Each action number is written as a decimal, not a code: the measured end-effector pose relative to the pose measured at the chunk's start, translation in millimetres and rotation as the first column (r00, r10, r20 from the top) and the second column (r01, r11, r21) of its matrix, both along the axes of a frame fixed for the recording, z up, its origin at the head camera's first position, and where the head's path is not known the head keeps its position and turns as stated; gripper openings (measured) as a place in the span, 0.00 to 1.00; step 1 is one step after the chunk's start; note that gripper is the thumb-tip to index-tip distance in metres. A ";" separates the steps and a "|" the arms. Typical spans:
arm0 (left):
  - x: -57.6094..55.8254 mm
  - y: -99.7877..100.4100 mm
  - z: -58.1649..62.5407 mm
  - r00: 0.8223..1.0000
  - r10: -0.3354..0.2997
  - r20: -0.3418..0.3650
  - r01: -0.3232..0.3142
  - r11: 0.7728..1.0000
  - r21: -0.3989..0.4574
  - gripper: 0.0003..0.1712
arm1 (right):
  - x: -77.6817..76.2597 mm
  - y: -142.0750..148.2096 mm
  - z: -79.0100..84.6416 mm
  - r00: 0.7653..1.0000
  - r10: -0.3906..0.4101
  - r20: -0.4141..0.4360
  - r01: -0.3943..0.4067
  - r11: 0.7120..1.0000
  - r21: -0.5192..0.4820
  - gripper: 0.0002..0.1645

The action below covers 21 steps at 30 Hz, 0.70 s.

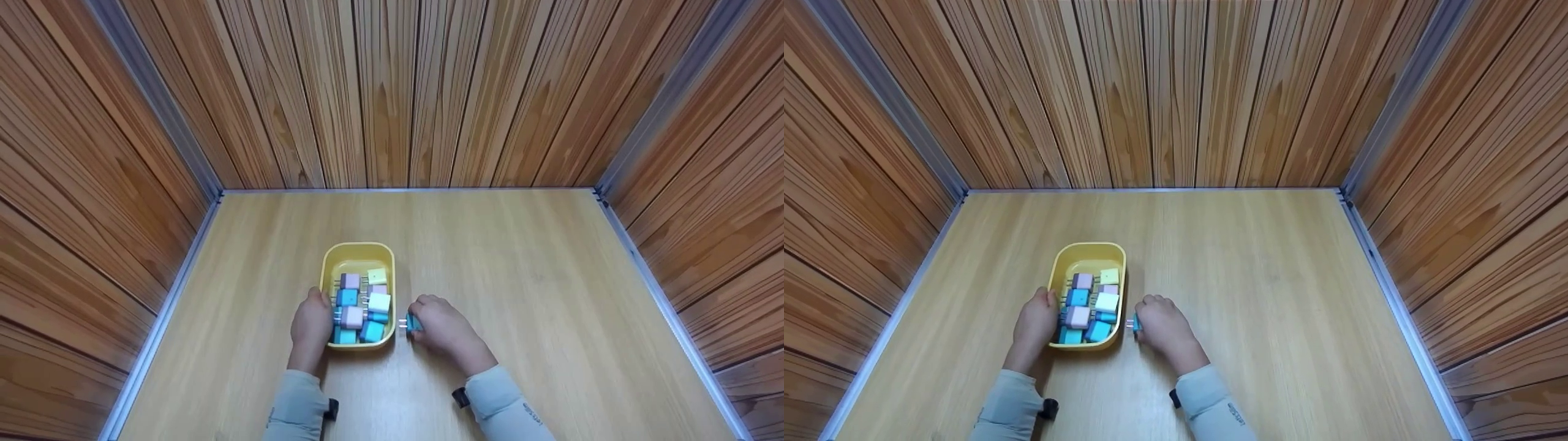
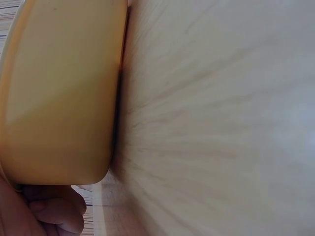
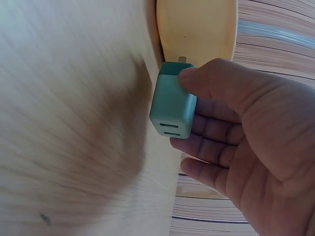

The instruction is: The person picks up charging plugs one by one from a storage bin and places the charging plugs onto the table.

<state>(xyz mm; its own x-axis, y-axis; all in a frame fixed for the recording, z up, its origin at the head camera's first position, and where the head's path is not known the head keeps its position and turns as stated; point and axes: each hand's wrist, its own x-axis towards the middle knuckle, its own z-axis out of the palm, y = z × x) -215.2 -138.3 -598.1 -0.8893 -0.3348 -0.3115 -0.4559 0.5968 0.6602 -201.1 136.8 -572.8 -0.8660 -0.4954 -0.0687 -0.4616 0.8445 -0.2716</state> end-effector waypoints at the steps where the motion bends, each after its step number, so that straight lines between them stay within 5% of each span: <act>1: 0.0 0.1 0.2 1.000 0.000 0.001 0.000 1.000 0.005 0.22 | 0.1 0.1 -1.0 1.000 0.001 -0.002 -0.001 1.000 0.000 0.20; 17: 2.0 0.3 -0.6 1.000 0.019 0.002 -0.019 0.998 0.056 0.23 | 4.0 -3.7 -9.2 1.000 -0.008 0.014 0.008 1.000 -0.024 0.18; 21: 2.5 0.3 -2.2 0.999 0.002 -0.051 -0.003 1.000 -0.017 0.23 | 3.7 -4.1 -11.5 1.000 0.013 -0.021 -0.013 1.000 -0.012 0.18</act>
<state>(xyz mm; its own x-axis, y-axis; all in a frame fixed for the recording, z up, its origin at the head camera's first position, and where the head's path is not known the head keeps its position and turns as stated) -212.7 -138.0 -600.3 -0.9029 -0.3418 -0.2605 -0.4237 0.6070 0.6723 -197.4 132.7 -584.2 -0.8608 -0.5070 -0.0444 -0.4778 0.8352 -0.2724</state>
